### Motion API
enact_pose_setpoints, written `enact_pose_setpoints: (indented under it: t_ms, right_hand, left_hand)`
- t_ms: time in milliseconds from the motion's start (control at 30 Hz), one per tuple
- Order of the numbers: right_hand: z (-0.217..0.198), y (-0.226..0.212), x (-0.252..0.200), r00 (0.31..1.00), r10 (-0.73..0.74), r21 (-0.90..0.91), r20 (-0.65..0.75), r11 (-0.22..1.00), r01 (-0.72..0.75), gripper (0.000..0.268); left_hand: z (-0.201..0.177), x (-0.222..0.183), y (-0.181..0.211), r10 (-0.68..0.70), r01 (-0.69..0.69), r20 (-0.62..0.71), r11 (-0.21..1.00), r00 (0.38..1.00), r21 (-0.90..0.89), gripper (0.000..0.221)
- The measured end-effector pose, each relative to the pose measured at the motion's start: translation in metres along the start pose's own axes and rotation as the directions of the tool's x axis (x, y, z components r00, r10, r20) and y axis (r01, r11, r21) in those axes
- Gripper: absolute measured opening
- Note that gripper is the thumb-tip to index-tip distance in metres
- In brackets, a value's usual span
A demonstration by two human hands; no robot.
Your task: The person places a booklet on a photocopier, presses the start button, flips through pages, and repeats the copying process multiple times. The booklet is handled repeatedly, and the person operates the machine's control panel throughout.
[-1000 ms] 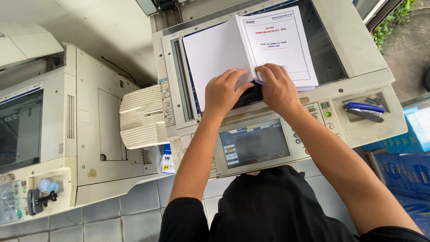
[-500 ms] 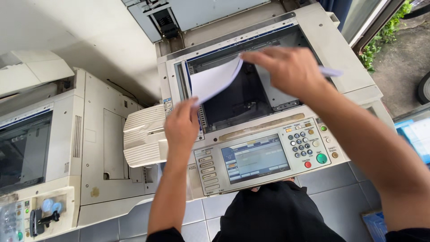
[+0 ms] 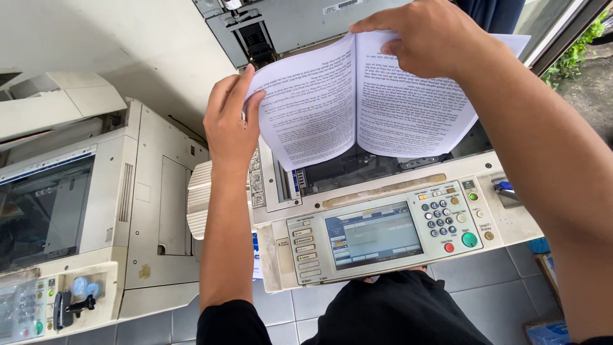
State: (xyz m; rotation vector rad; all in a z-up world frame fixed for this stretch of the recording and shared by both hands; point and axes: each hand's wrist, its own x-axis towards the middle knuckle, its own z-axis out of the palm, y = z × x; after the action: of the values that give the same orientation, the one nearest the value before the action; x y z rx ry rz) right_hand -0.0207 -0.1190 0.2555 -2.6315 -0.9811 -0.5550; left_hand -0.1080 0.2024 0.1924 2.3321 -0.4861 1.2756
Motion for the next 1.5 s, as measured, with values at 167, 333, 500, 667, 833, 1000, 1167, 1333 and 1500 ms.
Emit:
enact_pose_setpoints:
  t_ms: [167,333,500,667,833,1000,1167,1333,1500]
  right_hand:
    - [0.003,0.002,0.0,1.0,0.028,-0.001,0.015,1.0,-0.028,0.047]
    - [0.004,0.002,0.0,1.0,-0.014,-0.036,-0.028,0.999,0.013,0.049]
    - [0.002,-0.001,-0.002,1.0,0.0,-0.037,-0.013,0.999,0.0,0.051]
    - [0.001,0.0,-0.003,1.0,0.008,-0.05,0.022,0.999,-0.007,0.051]
    - [0.001,0.001,-0.003,0.999,-0.037,-0.051,-0.007,0.998,0.037,0.052]
    - [0.003,0.0,-0.003,1.0,0.009,-0.066,0.023,0.998,-0.007,0.051]
    - [0.002,0.0,-0.003,0.997,-0.064,-0.087,-0.034,0.994,0.061,0.055]
    - [-0.001,-0.004,-0.002,0.999,-0.041,-0.043,-0.016,0.998,0.041,0.054]
    - [-0.005,-0.002,-0.003,0.999,0.003,-0.019,0.05,1.0,-0.002,0.055]
  left_hand:
    - [0.009,-0.007,-0.003,0.048,-0.046,-0.12,0.999,0.992,0.02,0.038]
    - [0.014,-0.011,-0.001,0.098,-0.087,-0.168,0.994,0.981,0.069,0.03]
    - [0.015,-0.019,0.005,0.147,-0.091,-0.268,0.973,0.952,0.212,0.018]
    - [0.014,-0.026,0.015,0.147,-0.076,-0.279,0.965,0.949,0.252,0.016]
    - [0.008,-0.024,0.019,0.112,-0.051,-0.245,0.969,0.963,0.242,0.012]
    - [0.001,-0.013,0.021,0.084,-0.033,-0.223,0.974,0.971,0.225,0.007]
    - [-0.003,-0.012,0.036,0.132,-0.051,-0.274,0.958,0.953,0.282,0.007]
    - [-0.004,-0.029,0.069,0.028,0.024,-0.184,0.962,0.983,0.273,0.011]
    - [0.005,-0.046,0.12,-0.111,0.108,-0.093,0.993,0.989,-0.038,0.021]
